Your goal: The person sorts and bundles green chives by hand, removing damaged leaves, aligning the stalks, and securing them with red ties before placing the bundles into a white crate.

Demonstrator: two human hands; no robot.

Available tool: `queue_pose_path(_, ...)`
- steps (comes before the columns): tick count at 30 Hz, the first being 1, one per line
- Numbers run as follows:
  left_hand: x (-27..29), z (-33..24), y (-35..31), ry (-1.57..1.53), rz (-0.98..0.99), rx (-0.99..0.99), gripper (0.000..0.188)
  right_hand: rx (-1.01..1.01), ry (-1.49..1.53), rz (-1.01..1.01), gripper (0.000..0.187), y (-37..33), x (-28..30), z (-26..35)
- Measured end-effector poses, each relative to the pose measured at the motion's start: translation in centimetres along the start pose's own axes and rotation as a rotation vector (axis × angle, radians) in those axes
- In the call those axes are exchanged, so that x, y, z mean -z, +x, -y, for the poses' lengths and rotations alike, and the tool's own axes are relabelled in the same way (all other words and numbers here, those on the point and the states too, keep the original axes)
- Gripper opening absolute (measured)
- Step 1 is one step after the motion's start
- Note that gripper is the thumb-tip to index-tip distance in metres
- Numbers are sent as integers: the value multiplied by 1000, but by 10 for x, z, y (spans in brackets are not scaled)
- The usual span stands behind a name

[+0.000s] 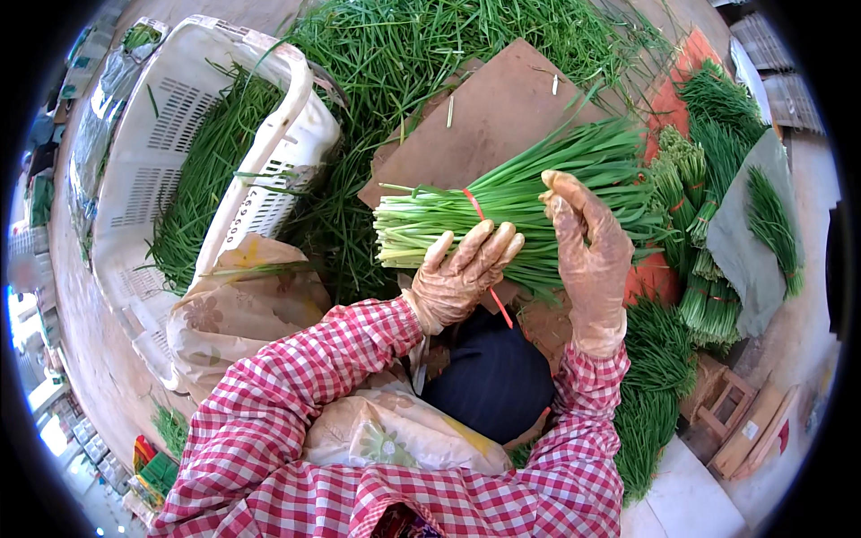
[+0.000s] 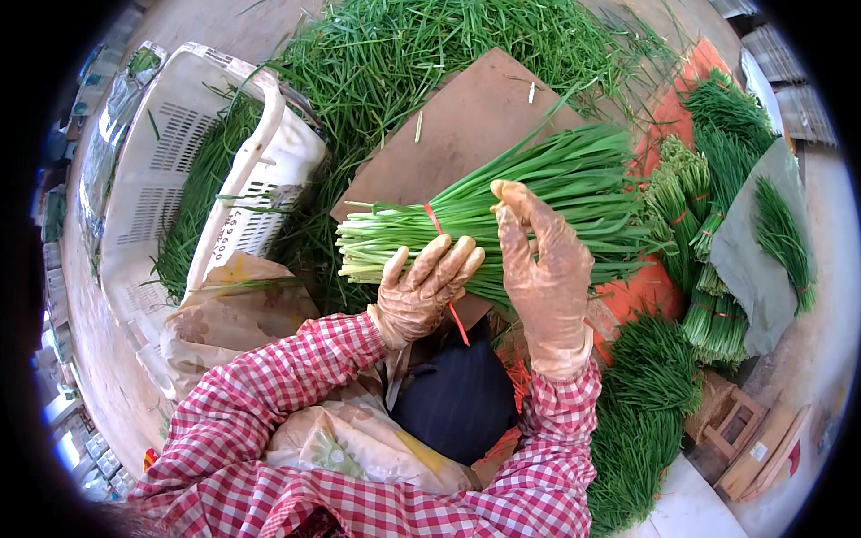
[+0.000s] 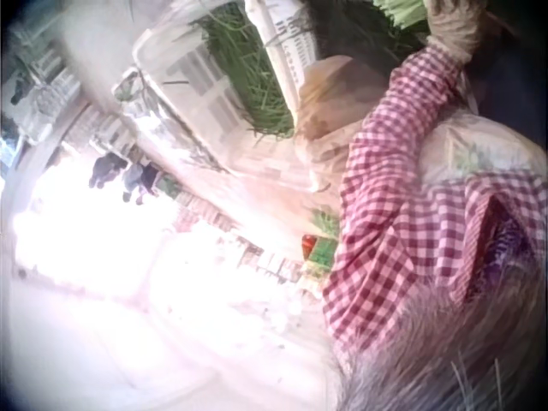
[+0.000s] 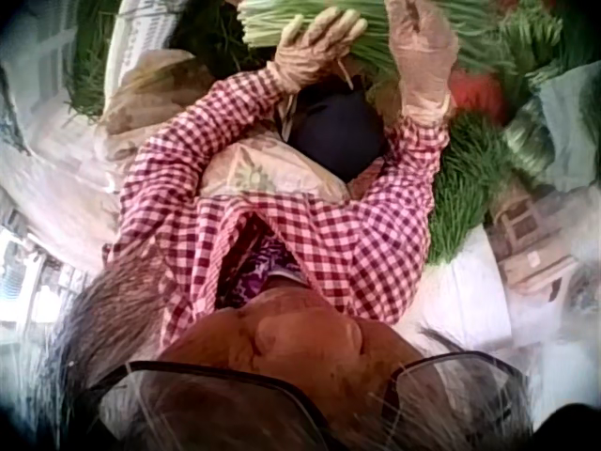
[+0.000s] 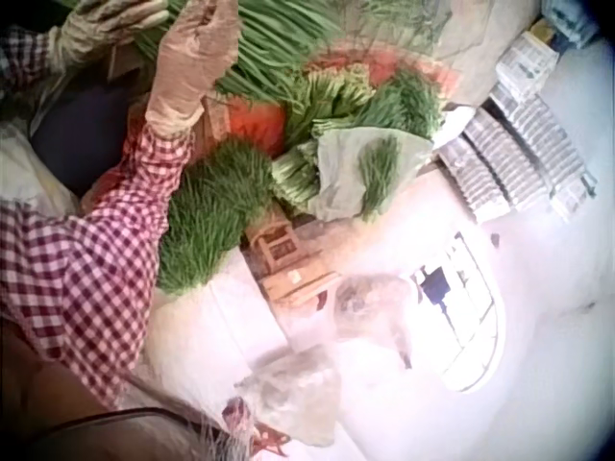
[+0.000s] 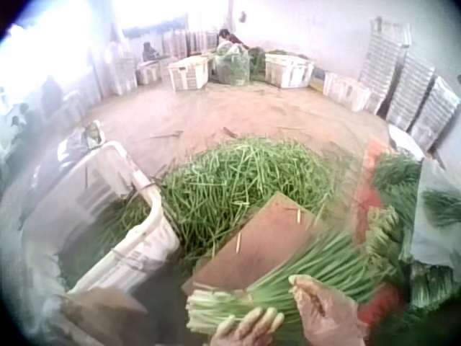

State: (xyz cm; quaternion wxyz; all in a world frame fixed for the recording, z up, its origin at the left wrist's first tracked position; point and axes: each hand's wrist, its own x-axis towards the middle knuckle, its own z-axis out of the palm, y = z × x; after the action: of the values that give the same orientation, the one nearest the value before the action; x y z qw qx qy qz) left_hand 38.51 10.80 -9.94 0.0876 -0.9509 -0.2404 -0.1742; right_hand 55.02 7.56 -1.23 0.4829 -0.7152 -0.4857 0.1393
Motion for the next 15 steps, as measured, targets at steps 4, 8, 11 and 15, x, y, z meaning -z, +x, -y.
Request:
queue_pose_path(4,1,-4,-2,-69,-7,-43,47,254,-192,216,27,32,-20,5)
queue_pose_path(8,-51,-9,-45,-1765,355,467,42,245,-205,366,23,45,-86,11)
queue_pose_path(11,-45,-13,-35,-888,81,31,40,259,-515,597,18,46,-94,7)
queue_pose_path(15,-110,-34,-73,-1678,125,513,35,315,-620,511,12,36,-121,19)
